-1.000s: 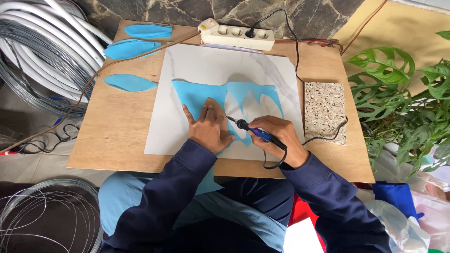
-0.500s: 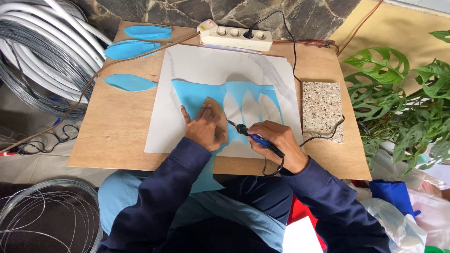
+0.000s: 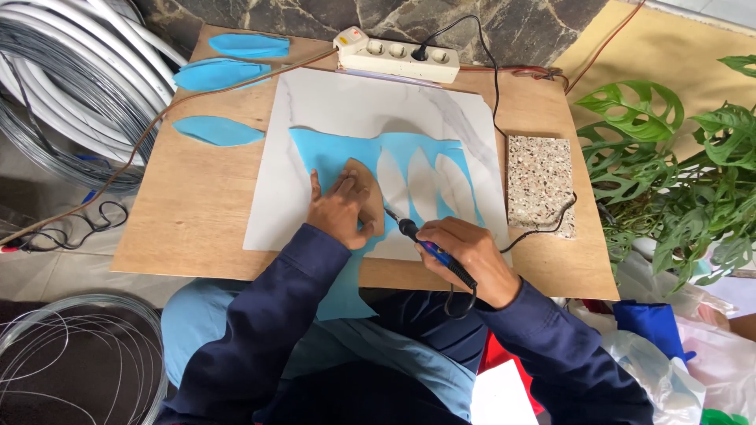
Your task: Using a heat-cutting tool to cut out leaf-shaped pieces from blue synthetic fabric on a workshop table.
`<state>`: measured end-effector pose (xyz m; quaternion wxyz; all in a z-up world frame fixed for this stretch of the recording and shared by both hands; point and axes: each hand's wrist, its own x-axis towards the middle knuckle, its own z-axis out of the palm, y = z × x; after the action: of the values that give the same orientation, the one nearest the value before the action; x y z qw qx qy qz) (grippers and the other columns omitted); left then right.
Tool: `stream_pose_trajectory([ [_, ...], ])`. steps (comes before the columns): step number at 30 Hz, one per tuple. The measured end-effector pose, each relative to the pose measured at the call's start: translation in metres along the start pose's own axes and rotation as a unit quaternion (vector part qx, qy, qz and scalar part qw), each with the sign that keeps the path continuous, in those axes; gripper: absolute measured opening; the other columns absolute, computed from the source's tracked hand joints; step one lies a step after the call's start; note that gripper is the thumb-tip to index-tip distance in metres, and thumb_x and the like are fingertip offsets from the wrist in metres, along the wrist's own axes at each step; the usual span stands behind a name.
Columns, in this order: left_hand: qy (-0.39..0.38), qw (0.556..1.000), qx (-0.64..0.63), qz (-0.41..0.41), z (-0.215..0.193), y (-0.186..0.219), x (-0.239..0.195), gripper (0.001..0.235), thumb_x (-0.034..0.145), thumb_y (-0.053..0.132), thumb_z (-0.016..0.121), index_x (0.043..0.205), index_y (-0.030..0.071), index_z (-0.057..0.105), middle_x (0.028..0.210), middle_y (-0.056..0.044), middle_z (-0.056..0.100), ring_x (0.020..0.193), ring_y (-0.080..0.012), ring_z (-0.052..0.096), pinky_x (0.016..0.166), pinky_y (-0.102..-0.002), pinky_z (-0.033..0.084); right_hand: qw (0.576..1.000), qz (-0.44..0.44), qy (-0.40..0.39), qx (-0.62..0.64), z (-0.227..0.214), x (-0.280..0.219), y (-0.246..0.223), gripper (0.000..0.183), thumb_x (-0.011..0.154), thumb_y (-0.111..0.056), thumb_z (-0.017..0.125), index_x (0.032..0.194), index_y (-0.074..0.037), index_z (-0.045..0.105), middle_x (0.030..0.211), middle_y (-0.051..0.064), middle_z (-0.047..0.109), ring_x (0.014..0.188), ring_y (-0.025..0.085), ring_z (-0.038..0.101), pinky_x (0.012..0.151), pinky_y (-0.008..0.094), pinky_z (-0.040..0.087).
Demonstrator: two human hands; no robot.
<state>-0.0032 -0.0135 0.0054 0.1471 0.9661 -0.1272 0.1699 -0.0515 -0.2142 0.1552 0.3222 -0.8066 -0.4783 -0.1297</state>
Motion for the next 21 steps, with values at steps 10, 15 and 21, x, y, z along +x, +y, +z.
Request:
stream_pose_trajectory([
  [10,-0.001,1.000,-0.002,-0.005,0.002,0.000,-0.001,0.053,0.060,0.041,0.068,0.106,0.016,0.061,0.116,-0.012,0.054,0.119,-0.0280,0.044,0.100,-0.065,0.010,0.999,-0.005,0.002,-0.052,0.002,-0.005,-0.015,0.006,0.079,-0.004,0.055,0.077,-0.003,0.060,0.068,0.012,0.059,0.057,0.027,0.058,0.048,0.027,0.049],
  [15,0.000,1.000,0.001,-0.003,0.006,-0.002,-0.002,0.053,0.059,0.041,0.068,0.107,0.017,0.060,0.117,-0.012,0.053,0.119,-0.0278,0.044,0.100,-0.065,0.011,0.997,-0.016,0.008,-0.075,0.006,-0.010,-0.016,0.006,0.078,-0.006,0.057,0.077,-0.004,0.062,0.068,0.011,0.060,0.058,0.025,0.059,0.049,0.025,0.048],
  [21,0.001,1.000,-0.007,-0.006,0.006,-0.002,-0.002,0.053,0.060,0.041,0.069,0.106,0.017,0.061,0.118,-0.012,0.053,0.119,-0.0281,0.044,0.099,-0.066,0.013,0.996,-0.017,0.003,-0.086,0.004,-0.009,-0.024,0.006,0.078,-0.006,0.057,0.077,-0.002,0.061,0.067,0.013,0.060,0.058,0.028,0.059,0.047,0.028,0.048],
])
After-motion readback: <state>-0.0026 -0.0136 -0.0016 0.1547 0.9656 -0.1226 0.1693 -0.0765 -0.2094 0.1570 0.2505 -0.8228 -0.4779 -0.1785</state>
